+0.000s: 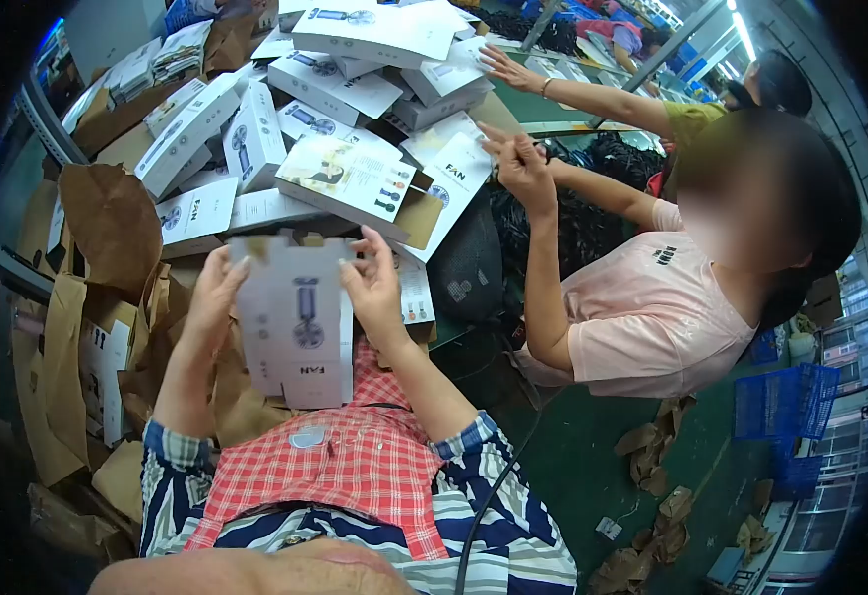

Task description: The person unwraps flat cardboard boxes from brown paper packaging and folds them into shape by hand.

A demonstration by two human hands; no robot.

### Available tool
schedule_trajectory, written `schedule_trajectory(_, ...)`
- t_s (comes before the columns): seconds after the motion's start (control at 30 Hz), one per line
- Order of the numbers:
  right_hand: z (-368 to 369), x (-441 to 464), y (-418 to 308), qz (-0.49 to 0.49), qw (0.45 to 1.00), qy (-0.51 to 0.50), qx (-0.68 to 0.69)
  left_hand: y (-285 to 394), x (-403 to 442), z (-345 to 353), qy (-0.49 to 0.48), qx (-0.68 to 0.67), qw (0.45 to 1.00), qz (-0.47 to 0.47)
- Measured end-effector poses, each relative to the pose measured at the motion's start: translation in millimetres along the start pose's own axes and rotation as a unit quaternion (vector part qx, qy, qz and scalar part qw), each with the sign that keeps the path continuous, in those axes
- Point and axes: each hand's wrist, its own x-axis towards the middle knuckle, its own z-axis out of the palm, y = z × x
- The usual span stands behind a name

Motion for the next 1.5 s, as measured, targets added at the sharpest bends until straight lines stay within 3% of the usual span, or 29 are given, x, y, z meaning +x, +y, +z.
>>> schedule_trajectory(0.03, 4, -7, -20, 0.018, 0.999, -0.033, 0.026, 7, -9, -4, -0.032, -0.004, 0.999, 0.003)
schedule_trajectory(0.07, 6, -16, -32, 0.079, 0.989, -0.115, -0.044, 11, -16, -9, -0.065, -0.007, 0.998, 0.006)
schedule_trajectory(0.13, 14, -33, -36, -0.029, 0.956, -0.241, -0.163, 16, -28, -12, -0.106, 0.049, 0.993, 0.007)
schedule_trajectory(0.2, 24, -44, -27, -0.034, 0.961, -0.236, -0.137, 24, -37, -7, -0.128, 0.035, 0.991, 0.015)
schedule_trajectory(0.27, 33, -46, -27, -0.189, 0.972, -0.115, -0.084, 21, -42, -7, -0.154, 0.004, 0.986, 0.061)
schedule_trajectory(0.3, 31, -46, -32, -0.148, 0.976, -0.12, -0.108, 12, -40, -6, -0.171, -0.041, 0.981, 0.082)
schedule_trajectory(0.37, 43, -43, -39, -0.14, 0.981, -0.079, -0.112, -2, -49, 1, -0.185, -0.114, 0.976, -0.014)
schedule_trajectory(0.4, 38, -35, -31, -0.146, 0.976, -0.084, -0.134, -3, -50, 12, -0.253, -0.147, 0.956, 0.033)
schedule_trajectory(0.47, 33, -20, -32, 0.004, 0.994, -0.112, 0.013, 3, -50, 25, -0.182, -0.109, 0.977, 0.032)
schedule_trajectory(0.5, 24, -16, -30, 0.113, 0.982, -0.118, 0.092, 9, -49, 27, -0.213, -0.269, 0.937, 0.071)
schedule_trajectory(0.53, 24, -17, -41, 0.252, 0.94, -0.125, 0.193, 7, -46, 27, -0.201, -0.293, 0.933, 0.056)
schedule_trajectory(0.57, 24, -18, -34, 0.191, 0.97, -0.124, 0.089, 7, -47, 29, -0.202, -0.294, 0.933, 0.053)
schedule_trajectory(0.6, 25, -20, -25, 0.13, 0.984, -0.125, -0.017, 6, -49, 31, -0.15, -0.172, 0.973, 0.035)
schedule_trajectory(0.63, 28, -20, -27, 0.114, 0.986, -0.115, -0.031, 6, -51, 33, -0.093, -0.045, 0.995, 0.016)
schedule_trajectory(0.7, 28, -18, -43, 0.197, 0.962, -0.142, 0.127, 11, -47, 33, -0.097, -0.022, 0.993, 0.058)
schedule_trajectory(0.73, 22, -13, -45, 0.277, 0.908, -0.151, 0.275, 12, -46, 33, -0.102, 0.0, 0.99, 0.097)
schedule_trajectory(0.8, 15, -10, -50, 0.351, 0.878, -0.163, 0.281, 9, -44, 31, -0.09, 0.059, 0.987, 0.119)
schedule_trajectory(0.83, 11, -15, -42, 0.352, 0.901, -0.184, 0.173, 9, -43, 32, -0.121, 0.009, 0.989, 0.084)
schedule_trajectory(0.9, 5, -16, -29, 0.362, 0.902, -0.163, 0.17, 11, -35, 31, -0.164, -0.141, 0.976, -0.038)
schedule_trajectory(0.97, 0, -15, -32, 0.321, 0.924, -0.166, 0.122, 25, -36, 27, -0.248, -0.372, 0.89, -0.088)
schedule_trajectory(1.0, -1, -14, -28, 0.274, 0.935, -0.188, 0.124, 22, -34, 27, -0.196, -0.316, 0.92, -0.125)
schedule_trajectory(1.03, -1, -13, -30, 0.275, 0.935, -0.188, 0.125, 13, -32, 23, -0.2, -0.285, 0.93, -0.123)
schedule_trajectory(1.13, -2, -11, -44, 0.157, 0.952, -0.261, -0.009, 7, -30, 19, -0.182, -0.229, 0.947, -0.134)
schedule_trajectory(1.2, -8, -7, -38, 0.095, 0.942, -0.319, 0.032, 9, -26, 21, -0.219, -0.179, 0.954, -0.102)
schedule_trajectory(1.23, -7, -3, -40, 0.069, 0.94, -0.334, -0.03, 14, -29, 27, -0.179, -0.191, 0.957, -0.123)
schedule_trajectory(1.33, -8, 10, -55, 0.15, 0.9, -0.381, -0.148, 7, -24, 26, -0.2, -0.154, 0.961, -0.115)
schedule_trajectory(1.4, -8, 21, -65, 0.096, 0.861, -0.416, -0.277, 7, -28, 30, -0.213, -0.129, 0.963, -0.103)
schedule_trajectory(1.5, -3, 32, -70, 0.104, 0.821, -0.462, -0.318, 5, -30, 22, -0.254, -0.115, 0.955, -0.104)
